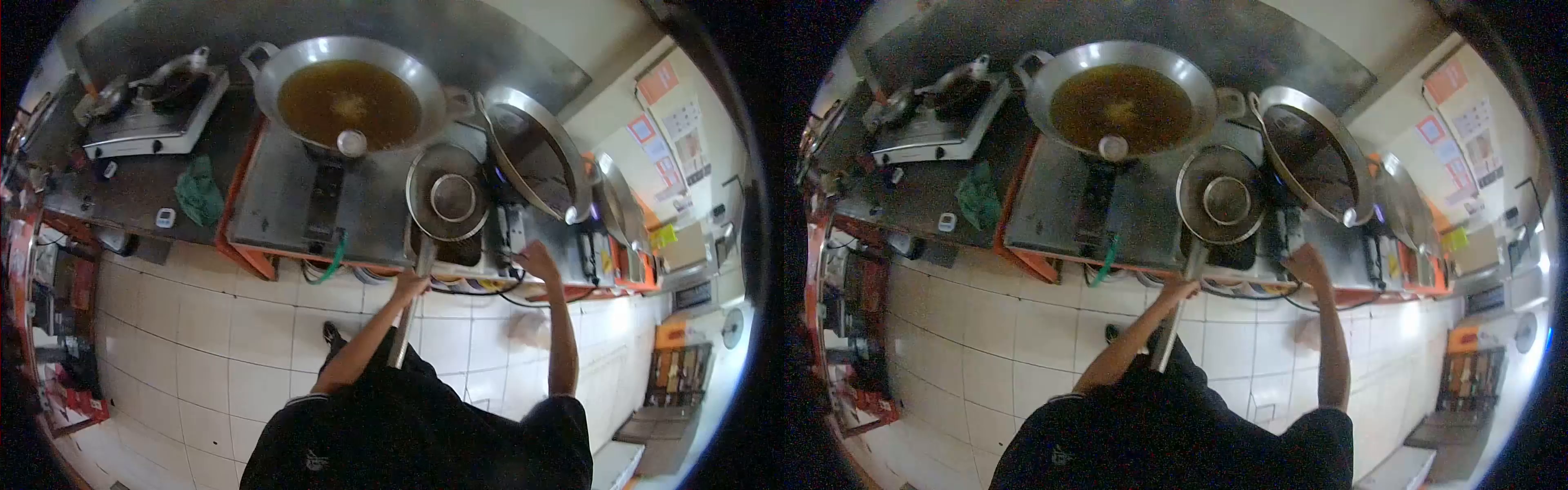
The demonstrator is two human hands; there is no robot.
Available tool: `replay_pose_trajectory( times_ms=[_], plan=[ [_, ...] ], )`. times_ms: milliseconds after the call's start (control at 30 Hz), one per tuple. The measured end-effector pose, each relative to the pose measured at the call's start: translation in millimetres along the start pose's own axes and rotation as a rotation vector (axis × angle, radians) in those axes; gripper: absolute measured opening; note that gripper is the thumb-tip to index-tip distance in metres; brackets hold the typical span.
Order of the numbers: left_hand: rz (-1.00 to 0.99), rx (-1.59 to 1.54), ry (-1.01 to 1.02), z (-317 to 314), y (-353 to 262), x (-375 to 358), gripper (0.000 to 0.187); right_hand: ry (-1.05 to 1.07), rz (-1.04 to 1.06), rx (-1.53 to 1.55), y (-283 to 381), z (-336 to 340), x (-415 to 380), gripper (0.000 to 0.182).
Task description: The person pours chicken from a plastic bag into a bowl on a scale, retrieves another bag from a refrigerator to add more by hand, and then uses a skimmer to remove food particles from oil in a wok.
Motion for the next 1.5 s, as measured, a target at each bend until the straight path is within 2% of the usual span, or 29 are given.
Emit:
replay_pose_trajectory(
  times_ms=[33, 133, 200, 233, 333, 367, 433, 467, 500, 567, 667, 733, 767, 833, 967, 1067, 1167, 1267, 1367, 1500],
  plan=[
    [0.005, -0.048, -0.012, 1, 0, 1, 0.023, 0.021, -0.229, 0.137, 8, 21, -3, 0.027],
    [0.052, -0.068, 0.01, 7, -13, -8, 0.024, -0.056, -0.155, 0.141, 13, 64, -14, 0.03],
    [0.063, -0.161, 0.079, 2, -1, 4, 0.023, 0.072, -0.223, 0.226, 25, 114, -14, 0.031],
    [0.052, -0.21, 0.102, 2, -2, 3, 0.023, 0.22, -0.307, 0.311, 33, 143, -6, 0.031],
    [0.051, -0.287, 0.169, 5, -2, -6, 0.02, 0.186, -0.4, 0.302, 52, 192, 10, 0.03],
    [0.047, -0.388, 0.181, 0, 6, 2, 0.02, 0.041, -0.289, 0.255, 51, 193, 19, 0.03],
    [0.087, -0.337, 0.278, 3, 9, 6, 0.025, -0.246, -0.072, 0.159, 48, 194, 36, 0.03],
    [0.145, -0.377, 0.287, 1, 12, 5, 0.025, -0.439, -0.031, 0.246, 54, 193, 47, 0.028],
    [0.201, -0.416, 0.296, 6, -6, -11, 0.025, -0.359, -0.051, 0.287, 70, 198, 66, 0.027],
    [0.225, -0.422, 0.313, 1, 6, 2, 0.03, -0.198, -0.09, 0.365, 96, 216, 114, 0.027],
    [0.177, -0.391, 0.301, 4, 3, -4, 0.034, -0.307, 0.122, 0.247, 93, 188, 191, 0.03],
    [0.165, -0.411, 0.278, 1, 9, -1, 0.032, -0.314, 0.112, 0.015, 103, 176, 240, 0.03],
    [0.15, -0.417, 0.286, 2, 7, -4, 0.029, -0.239, 0.022, -0.098, 100, 166, 271, 0.029],
    [0.152, -0.44, 0.315, 1, 10, -1, 0.029, -0.244, 0.09, -0.128, 121, 166, 291, 0.027],
    [0.15, -0.435, 0.316, 3, 9, -1, 0.03, -0.205, 0.099, -0.272, 121, 133, 343, 0.031],
    [0.139, -0.411, 0.341, 5, 6, 1, 0.032, -0.101, 0.164, -0.083, 135, 138, 351, 0.036],
    [0.146, -0.379, 0.344, 8, 2, -1, 0.032, 0.093, 0.132, 0.088, 153, 145, 356, 0.036],
    [0.14, -0.378, 0.356, 8, 3, 0, 0.031, 0.15, 0.255, 0.287, 145, 117, 385, 0.032],
    [0.168, -0.375, 0.366, 4, 9, 5, 0.032, -0.009, 0.354, 0.3, 160, 113, 383, 0.029],
    [0.142, -0.348, 0.351, 5, 10, 6, 0.035, 0.016, 0.395, 0.348, 167, 113, 391, 0.029]
  ],
)
Point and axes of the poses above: each hand's wrist, its own x-axis towards the middle knuckle, its own z-axis out of the back of the hand, y = z × x, the point moved 1 cm from there along x, towards the middle knuckle, and after that the axes turned 7 degrees about z, right-handed, at the moved point
